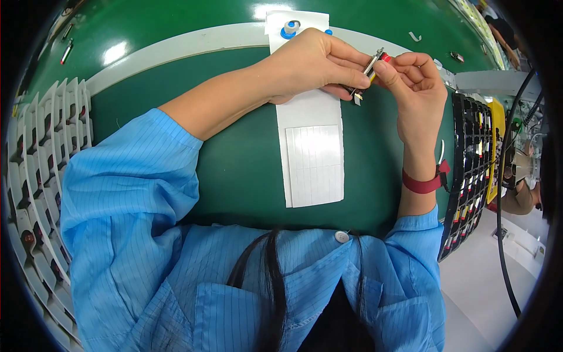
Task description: The person assembles electronic components by attaching batteries and wires to plastic housings by hand.
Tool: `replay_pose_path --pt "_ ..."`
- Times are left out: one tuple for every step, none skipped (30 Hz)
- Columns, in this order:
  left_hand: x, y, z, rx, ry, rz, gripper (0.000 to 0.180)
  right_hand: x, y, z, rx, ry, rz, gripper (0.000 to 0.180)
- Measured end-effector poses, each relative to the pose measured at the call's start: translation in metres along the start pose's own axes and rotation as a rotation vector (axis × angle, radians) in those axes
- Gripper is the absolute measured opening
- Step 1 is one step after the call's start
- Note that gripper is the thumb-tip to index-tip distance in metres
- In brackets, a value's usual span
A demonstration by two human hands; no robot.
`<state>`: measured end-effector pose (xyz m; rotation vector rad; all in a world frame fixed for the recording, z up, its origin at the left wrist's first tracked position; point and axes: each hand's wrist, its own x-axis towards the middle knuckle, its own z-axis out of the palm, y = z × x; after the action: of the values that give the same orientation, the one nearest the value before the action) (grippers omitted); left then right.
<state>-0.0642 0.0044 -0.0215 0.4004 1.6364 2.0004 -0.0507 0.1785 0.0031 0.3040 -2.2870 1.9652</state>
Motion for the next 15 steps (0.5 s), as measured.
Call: replay_pose_path --pt "-0.001 0.000 0.001 0.020 0.011 0.022 0.032 0.000 0.001 0.001 0.000 -0.001 0.001 0.021" --pt "-0.001 -0.001 0.003 0.019 0.010 0.022 0.032 -0.001 0.002 0.001 -0.031 0.004 -0.024 0.022" --pt "-0.002 -0.005 0.006 0.149 -0.011 0.113 0.030 -0.002 0.003 0.002 -0.063 0.011 -0.050 0.024" --pt "-0.003 -0.005 0.007 0.283 -0.027 0.207 0.028 -0.002 0.003 0.004 -0.061 0.009 -0.057 0.024" --pt "-0.005 -0.004 0.008 0.288 -0.024 0.213 0.028 -0.003 0.003 0.007 -0.135 0.007 -0.095 0.027" --pt "-0.008 -0.002 0.010 0.330 0.016 0.237 0.027 -0.004 0.003 0.008 -0.209 0.005 -0.134 0.029" --pt "-0.009 0.000 0.010 0.371 0.052 0.264 0.026 -0.003 0.001 0.009 -0.210 0.009 -0.147 0.029" --pt "-0.006 -0.002 0.009 0.284 0.050 0.225 0.027 -0.002 0.000 0.010 -0.066 0.013 -0.092 0.031" --pt "-0.004 -0.002 0.007 0.292 0.050 0.235 0.027 -0.001 -0.003 0.010 0.079 0.015 -0.038 0.032" --pt "-0.005 -0.003 0.007 0.296 0.022 0.218 0.028 -0.002 -0.004 0.006 0.187 -0.013 0.028 0.031" --pt "-0.004 -0.003 0.006 0.300 -0.006 0.200 0.029 -0.001 -0.006 0.002 0.186 -0.011 0.023 0.031" --pt "-0.003 -0.003 0.004 0.302 -0.007 0.203 0.029 0.001 -0.007 -0.002 0.214 -0.069 0.054 0.030" --pt "-0.003 -0.003 0.004 0.296 -0.019 0.201 0.030 0.000 -0.007 -0.005 0.243 -0.129 0.090 0.030" --pt "-0.003 -0.003 0.004 0.288 -0.031 0.198 0.030 0.001 -0.005 -0.007 0.245 -0.129 0.092 0.030" --pt "-0.003 -0.002 0.003 0.287 -0.029 0.194 0.030 0.003 -0.003 -0.009 0.234 -0.131 0.077 0.027"
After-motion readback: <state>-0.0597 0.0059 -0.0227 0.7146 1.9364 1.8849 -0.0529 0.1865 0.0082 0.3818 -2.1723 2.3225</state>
